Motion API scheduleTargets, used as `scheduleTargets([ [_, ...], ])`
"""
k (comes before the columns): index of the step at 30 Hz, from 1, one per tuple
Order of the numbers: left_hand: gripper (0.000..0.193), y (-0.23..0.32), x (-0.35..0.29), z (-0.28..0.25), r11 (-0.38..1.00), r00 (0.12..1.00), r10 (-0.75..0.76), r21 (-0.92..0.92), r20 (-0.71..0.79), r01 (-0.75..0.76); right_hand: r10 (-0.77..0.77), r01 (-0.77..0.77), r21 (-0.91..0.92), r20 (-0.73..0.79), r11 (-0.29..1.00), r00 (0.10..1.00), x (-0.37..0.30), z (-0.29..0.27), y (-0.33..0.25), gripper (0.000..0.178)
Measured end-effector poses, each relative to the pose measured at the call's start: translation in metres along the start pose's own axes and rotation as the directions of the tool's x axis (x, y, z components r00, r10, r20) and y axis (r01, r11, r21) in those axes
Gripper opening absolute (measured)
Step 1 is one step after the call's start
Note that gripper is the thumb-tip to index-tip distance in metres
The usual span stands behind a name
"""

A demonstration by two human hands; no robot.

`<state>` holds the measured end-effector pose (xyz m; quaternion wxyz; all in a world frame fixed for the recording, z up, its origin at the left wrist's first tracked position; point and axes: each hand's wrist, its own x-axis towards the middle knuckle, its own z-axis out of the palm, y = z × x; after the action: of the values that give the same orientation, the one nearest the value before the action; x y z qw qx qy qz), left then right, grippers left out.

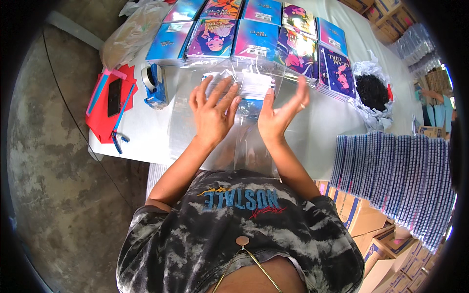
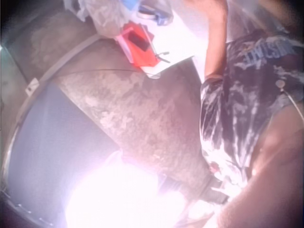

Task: The person repeatedly picks up spiral-bound notebooks, places them into clear plastic sleeves, and seals the sleeves. The person stacks the packaged notebooks on the table and continues the process with additional notebooks from a nearby pile.

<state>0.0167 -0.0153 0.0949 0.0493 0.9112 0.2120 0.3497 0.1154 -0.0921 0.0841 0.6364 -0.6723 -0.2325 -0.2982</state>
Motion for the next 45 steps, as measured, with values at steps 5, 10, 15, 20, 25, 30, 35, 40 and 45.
scheduleTargets([
  [5, 0.036, 0.006, 0.002, -0.004, 0.986, 0.992, -0.006, -0.166, 0.125, 0.026, -0.214, 0.332, -0.073, 0.631, 0.94, 0.746, -0.013, -0.02, 0.004, 0.036],
  [10, 0.043, -0.024, 0.038, -0.024, 0.686, 0.78, -0.248, -0.465, 0.575, 0.56, -0.253, 0.435, -0.095, 0.696, 0.895, 0.672, -0.014, -0.012, -0.002, 0.036],
  [15, 0.047, -0.059, 0.112, 0.009, 0.806, 0.936, 0.132, -0.585, 0.326, 0.09, -0.255, 0.446, -0.083, 0.723, 0.891, 0.642, -0.013, -0.015, -0.001, 0.036],
  [20, 0.046, -0.102, 0.156, -0.018, 0.435, 0.977, -0.117, -0.875, 0.179, 0.213, -0.26, 0.462, -0.1, 0.713, 0.881, 0.651, -0.014, -0.015, 0.0, 0.037],
  [25, 0.022, -0.034, 0.075, 0.004, 0.863, 0.894, 0.139, -0.495, 0.427, 0.102, -0.235, 0.3, -0.034, 0.543, 0.953, 0.807, -0.02, -0.006, 0.017, 0.04],
  [30, 0.026, -0.017, 0.007, 0.015, 0.896, 0.964, 0.263, -0.366, -0.021, -0.253, -0.093, 0.072, 0.068, 0.383, 0.995, 0.919, -0.014, 0.003, 0.008, 0.032],
  [35, 0.019, -0.017, -0.01, -0.02, 0.793, 0.968, 0.24, -0.562, -0.069, -0.236, -0.275, 0.278, 0.058, 0.433, 0.959, 0.858, -0.023, 0.001, 0.028, 0.017],
  [40, 0.041, -0.252, -0.056, 0.003, 0.773, 0.741, -0.627, -0.069, -0.242, 0.631, -0.327, 0.301, 0.13, 0.423, 0.945, 0.845, -0.027, 0.005, 0.027, 0.016],
  [45, 0.036, -0.311, -0.051, 0.012, -0.056, 0.095, -0.738, -0.2, 0.668, 0.978, -0.364, 0.366, 0.084, 0.447, 0.927, 0.817, -0.024, 0.001, 0.026, 0.017],
])
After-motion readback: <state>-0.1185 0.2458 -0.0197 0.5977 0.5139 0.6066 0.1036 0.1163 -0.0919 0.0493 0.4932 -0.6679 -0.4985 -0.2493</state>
